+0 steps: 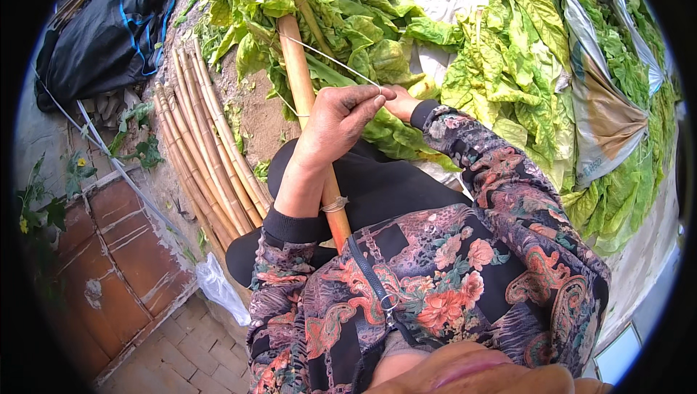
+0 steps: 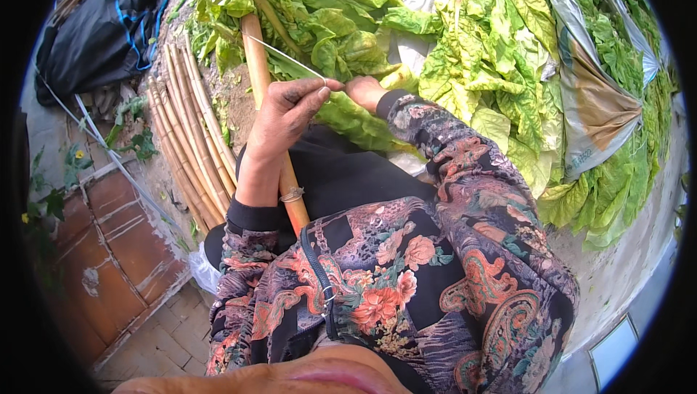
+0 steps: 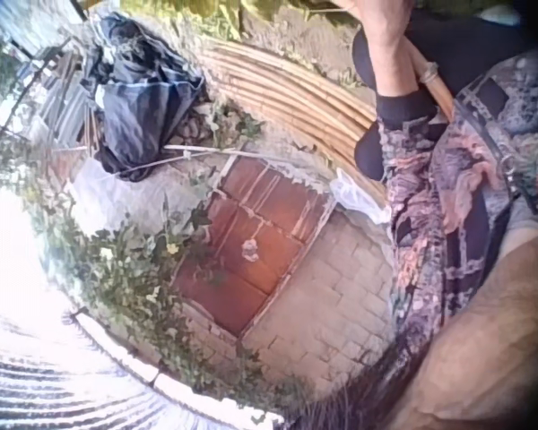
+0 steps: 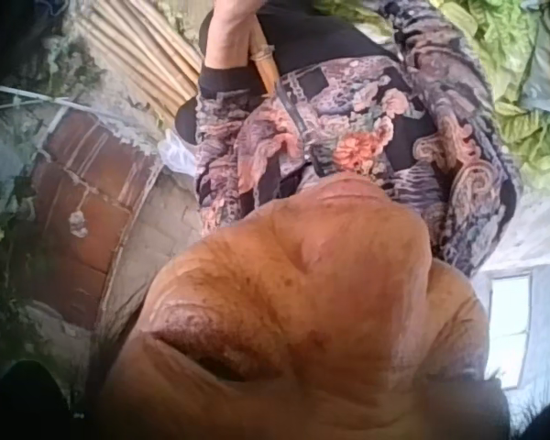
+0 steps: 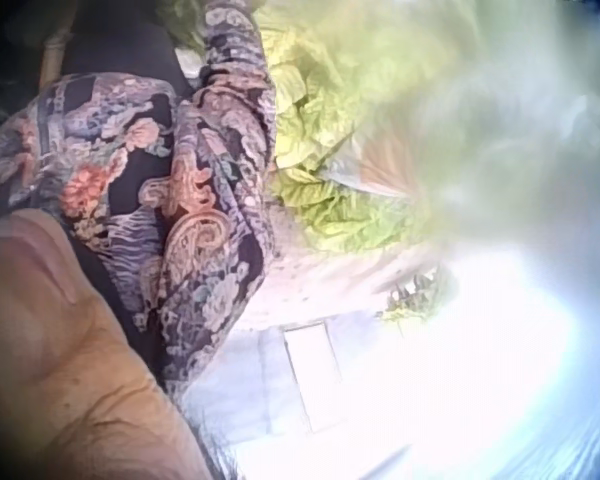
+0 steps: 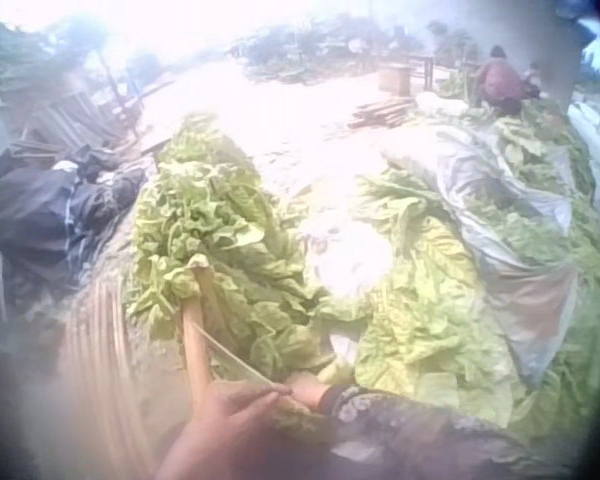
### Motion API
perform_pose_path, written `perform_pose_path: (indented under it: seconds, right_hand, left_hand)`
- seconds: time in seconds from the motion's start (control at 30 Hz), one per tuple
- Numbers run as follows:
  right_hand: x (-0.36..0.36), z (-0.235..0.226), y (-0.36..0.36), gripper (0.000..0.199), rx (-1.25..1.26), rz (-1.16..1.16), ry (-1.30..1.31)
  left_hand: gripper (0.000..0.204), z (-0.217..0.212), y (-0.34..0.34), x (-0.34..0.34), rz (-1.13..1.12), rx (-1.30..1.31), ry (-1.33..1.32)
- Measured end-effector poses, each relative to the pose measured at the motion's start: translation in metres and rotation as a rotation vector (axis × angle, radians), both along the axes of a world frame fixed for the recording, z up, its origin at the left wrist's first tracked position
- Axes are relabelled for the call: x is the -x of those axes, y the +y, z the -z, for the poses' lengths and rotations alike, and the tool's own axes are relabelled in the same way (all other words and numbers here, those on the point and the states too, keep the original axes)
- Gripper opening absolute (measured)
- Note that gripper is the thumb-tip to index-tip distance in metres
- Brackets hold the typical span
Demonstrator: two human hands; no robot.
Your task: The person sits on the ground and repeatedly picks up large green leaves, wraps them around a thin bamboo stick, and secures them with a string. The person continues to add more leaves to the bundle and ties them together.
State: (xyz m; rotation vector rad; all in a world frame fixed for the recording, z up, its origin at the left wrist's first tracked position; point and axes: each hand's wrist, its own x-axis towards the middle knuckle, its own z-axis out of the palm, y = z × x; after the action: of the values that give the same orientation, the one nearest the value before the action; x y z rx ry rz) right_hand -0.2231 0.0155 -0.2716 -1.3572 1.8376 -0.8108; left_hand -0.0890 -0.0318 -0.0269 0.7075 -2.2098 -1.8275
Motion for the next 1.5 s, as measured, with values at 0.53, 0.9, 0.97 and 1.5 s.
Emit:
perform_pose_path:
  seconds: [0.53,0.9,0.97,1.5]
  right_hand:
    - [0.230,-0.030,0.093,0.065,-0.164,0.810,0.375]
    - [0.230,0.024,0.103,0.043,-0.076,0.652,0.061]
    - [0.203,-0.022,0.116,0.041,0.120,0.571,-0.300]
    - [0.004,-0.205,0.071,0.061,0.206,-0.156,-0.535]
  left_hand:
    - [0.016,-0.001,0.001,-0.010,-0.022,-0.016,0.032]
    - [0.023,-0.002,0.001,-0.005,0.064,0.056,0.102]
    - [0.032,-0.002,0.001,-0.005,0.047,0.143,0.114]
    - [0.024,0.006,-0.014,0.000,-0.059,0.110,0.232]
